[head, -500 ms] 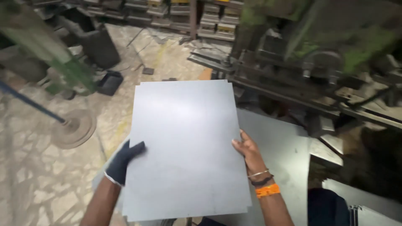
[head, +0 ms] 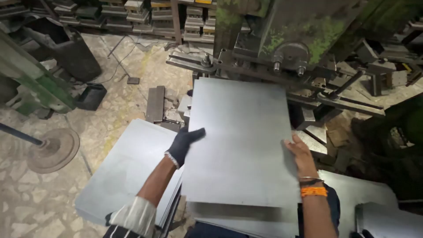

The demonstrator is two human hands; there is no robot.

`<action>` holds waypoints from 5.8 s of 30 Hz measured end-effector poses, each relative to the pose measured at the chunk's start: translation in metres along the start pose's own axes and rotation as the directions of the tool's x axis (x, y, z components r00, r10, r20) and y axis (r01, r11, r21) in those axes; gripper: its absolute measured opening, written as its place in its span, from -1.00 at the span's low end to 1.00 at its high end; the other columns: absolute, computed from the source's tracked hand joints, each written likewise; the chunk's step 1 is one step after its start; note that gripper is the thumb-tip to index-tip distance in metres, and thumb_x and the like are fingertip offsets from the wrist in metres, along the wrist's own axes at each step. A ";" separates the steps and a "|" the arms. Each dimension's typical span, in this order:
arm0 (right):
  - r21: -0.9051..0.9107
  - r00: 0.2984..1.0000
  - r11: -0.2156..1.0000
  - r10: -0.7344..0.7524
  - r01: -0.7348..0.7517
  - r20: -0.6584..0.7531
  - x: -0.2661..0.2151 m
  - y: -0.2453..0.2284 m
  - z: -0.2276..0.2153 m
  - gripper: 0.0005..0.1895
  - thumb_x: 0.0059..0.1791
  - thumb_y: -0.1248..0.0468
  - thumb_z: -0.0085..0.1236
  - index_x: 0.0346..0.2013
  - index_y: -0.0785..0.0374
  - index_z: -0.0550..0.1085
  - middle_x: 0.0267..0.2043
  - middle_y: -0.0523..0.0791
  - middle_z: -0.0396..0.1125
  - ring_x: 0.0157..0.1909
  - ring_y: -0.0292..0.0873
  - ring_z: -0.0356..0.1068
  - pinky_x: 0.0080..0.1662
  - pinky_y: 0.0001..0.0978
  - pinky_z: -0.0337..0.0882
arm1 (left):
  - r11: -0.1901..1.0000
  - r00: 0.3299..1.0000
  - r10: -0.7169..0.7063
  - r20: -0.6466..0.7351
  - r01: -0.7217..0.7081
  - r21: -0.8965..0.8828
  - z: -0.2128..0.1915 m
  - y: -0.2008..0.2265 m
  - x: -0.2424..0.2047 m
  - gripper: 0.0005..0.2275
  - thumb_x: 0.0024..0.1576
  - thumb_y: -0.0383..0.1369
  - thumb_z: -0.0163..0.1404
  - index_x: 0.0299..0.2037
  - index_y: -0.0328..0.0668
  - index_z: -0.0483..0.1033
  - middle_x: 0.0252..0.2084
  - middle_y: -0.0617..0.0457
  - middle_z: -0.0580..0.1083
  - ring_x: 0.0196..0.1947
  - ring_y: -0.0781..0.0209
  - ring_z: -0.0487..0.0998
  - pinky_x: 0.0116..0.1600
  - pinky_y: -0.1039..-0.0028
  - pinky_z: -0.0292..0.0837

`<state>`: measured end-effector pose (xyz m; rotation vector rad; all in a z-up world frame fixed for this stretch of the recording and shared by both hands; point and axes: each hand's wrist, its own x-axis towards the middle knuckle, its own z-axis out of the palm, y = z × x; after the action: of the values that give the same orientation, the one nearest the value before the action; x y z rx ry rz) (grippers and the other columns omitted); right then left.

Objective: Operating a mechanical press machine to stamp holes or patterns into rectangular metal sheets.

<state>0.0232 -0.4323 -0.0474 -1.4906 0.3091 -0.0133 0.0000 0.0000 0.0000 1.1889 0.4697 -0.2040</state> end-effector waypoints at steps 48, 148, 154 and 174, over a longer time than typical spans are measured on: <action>-0.044 0.989 0.989 -0.145 0.144 -0.020 0.099 -0.050 -0.038 -0.77 0.03 0.22 0.32 -0.06 0.19 0.53 -0.30 -0.21 0.44 -0.29 -0.42 0.44 -0.22 -0.54 0.44 | 0.963 0.990 0.135 0.038 -0.140 0.231 0.087 0.031 0.089 -0.65 -0.03 -0.15 0.36 -0.13 -0.16 0.68 -0.25 -0.03 0.63 -0.16 0.14 0.67 0.13 0.32 0.49; -0.653 0.943 0.683 0.196 -0.328 -0.268 -0.095 0.062 -0.005 -0.01 -0.09 -0.31 0.15 0.53 -0.18 -0.02 0.45 0.03 0.14 0.38 0.18 0.19 0.38 0.11 0.13 | 0.430 0.992 0.051 0.114 -0.125 0.894 0.053 -0.023 -0.036 -0.19 0.14 0.19 -0.16 0.54 0.28 -0.30 0.51 -0.04 0.13 0.46 -0.09 0.19 0.51 0.07 0.10; -0.974 0.932 0.228 -0.354 0.010 -0.074 -0.118 0.018 0.058 0.04 -0.17 -0.02 0.27 0.48 0.34 0.08 0.49 0.17 0.01 0.37 0.35 0.14 0.25 0.35 0.19 | 0.523 0.993 0.043 0.107 -0.113 0.845 0.038 -0.014 -0.033 -0.33 0.15 0.23 -0.21 0.49 0.48 -0.04 0.46 0.00 0.23 0.42 -0.13 0.24 0.49 0.08 0.15; -0.705 0.613 0.184 0.379 0.684 0.693 -0.096 0.112 0.402 -0.24 -0.01 -0.02 0.08 0.40 0.22 0.14 0.50 0.09 -0.01 0.48 0.18 0.04 0.33 0.13 0.14 | -0.142 0.520 0.854 0.035 0.167 0.976 -0.210 -0.040 0.009 -0.41 0.11 -0.03 0.11 0.35 -0.03 0.39 0.40 -0.12 0.34 0.41 -0.12 0.26 0.51 -0.02 -0.11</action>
<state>-0.0047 -0.0108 -0.1191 -2.6826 -0.8672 0.8399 -0.0590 0.1801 -0.0983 2.9862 0.5453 0.8145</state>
